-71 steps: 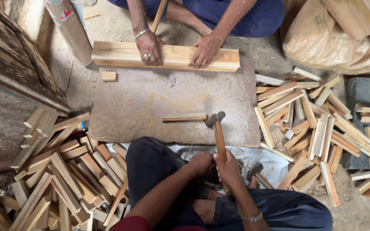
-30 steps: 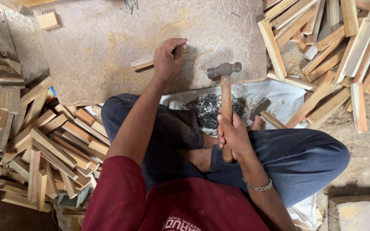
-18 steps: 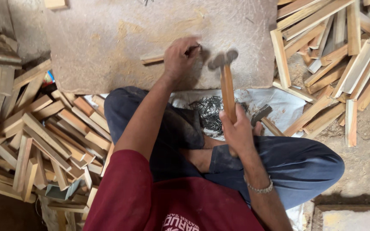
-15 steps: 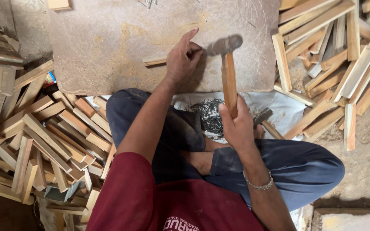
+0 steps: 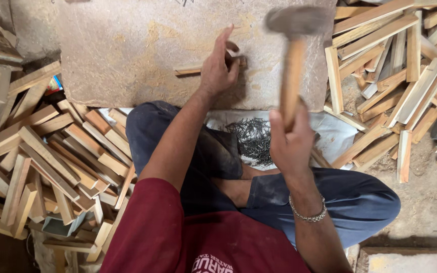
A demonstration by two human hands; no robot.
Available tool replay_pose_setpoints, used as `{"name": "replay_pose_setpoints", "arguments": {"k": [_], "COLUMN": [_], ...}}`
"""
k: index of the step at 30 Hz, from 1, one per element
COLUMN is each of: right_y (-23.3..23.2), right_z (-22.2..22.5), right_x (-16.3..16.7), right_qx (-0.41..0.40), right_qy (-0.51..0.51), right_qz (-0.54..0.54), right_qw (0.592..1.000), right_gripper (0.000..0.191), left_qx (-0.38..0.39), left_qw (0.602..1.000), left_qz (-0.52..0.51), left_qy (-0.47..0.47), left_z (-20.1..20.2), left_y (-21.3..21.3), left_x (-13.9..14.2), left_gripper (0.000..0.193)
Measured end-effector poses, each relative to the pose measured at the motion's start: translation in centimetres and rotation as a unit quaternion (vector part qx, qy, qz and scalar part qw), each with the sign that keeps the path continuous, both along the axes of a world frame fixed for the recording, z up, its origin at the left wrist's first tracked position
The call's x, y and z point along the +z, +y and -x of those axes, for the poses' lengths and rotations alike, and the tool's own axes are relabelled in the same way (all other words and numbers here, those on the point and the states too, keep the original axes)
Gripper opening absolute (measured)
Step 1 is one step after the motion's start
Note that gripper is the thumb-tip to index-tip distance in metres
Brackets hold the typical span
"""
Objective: The person sits cross-legged on the floor and repeatedly hammers nails into small wooden pieces using a hammer. They pick up nails from a pile, position them on the wood, and strike them until flush.
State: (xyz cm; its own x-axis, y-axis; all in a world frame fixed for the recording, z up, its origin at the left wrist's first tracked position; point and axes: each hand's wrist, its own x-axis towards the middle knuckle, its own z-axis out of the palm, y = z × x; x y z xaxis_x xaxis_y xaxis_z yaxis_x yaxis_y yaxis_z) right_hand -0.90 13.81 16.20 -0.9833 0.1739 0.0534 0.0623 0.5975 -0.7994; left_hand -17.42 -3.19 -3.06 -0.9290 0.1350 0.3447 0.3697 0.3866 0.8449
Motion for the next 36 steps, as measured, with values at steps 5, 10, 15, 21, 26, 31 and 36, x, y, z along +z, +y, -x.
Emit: {"name": "replay_pose_setpoints", "arguments": {"k": [5, 10, 15, 21, 26, 31, 36], "right_y": [-0.4, -1.5, -0.6, -0.2, 0.8, 1.2, 1.7], "right_z": [-0.6, 0.5, -3.2, -7.6, -8.2, -8.2, -8.3], "right_x": [-2.5, -7.5, -8.3, -6.6, -6.0, -6.2, -6.4], "right_qx": [0.015, 0.031, -0.013, -0.097, -0.155, -0.141, -0.125], "right_qy": [0.149, -0.103, -0.043, -0.282, -0.331, -0.316, -0.302], "right_qz": [0.041, -0.109, -0.037, 0.32, 0.546, 0.584, 0.579], "right_qw": [0.988, 0.988, 0.998, 0.899, 0.753, 0.734, 0.747], "right_gripper": [0.039, 0.038, 0.033, 0.031, 0.027, 0.033, 0.03], "left_qx": [0.019, 0.008, 0.011, -0.027, -0.045, 0.016, 0.026], "left_qw": [0.999, 0.999, 1.0, 0.996, 0.992, 0.955, 0.976], "left_qz": [0.005, -0.016, 0.0, -0.075, 0.113, 0.281, 0.05], "left_qy": [-0.025, 0.031, 0.005, -0.026, 0.043, -0.098, -0.211], "left_z": [-0.1, -0.1, -0.1, 0.2, -1.2, -3.0, -1.3], "left_y": [-0.3, -0.3, -0.4, -0.7, -3.4, -4.7, 2.0], "left_x": [0.5, 0.3, -0.1, 1.8, 6.0, 8.2, 8.0], "left_gripper": [0.091, 0.089, 0.09, 0.079, 0.069, 0.073, 0.08]}}
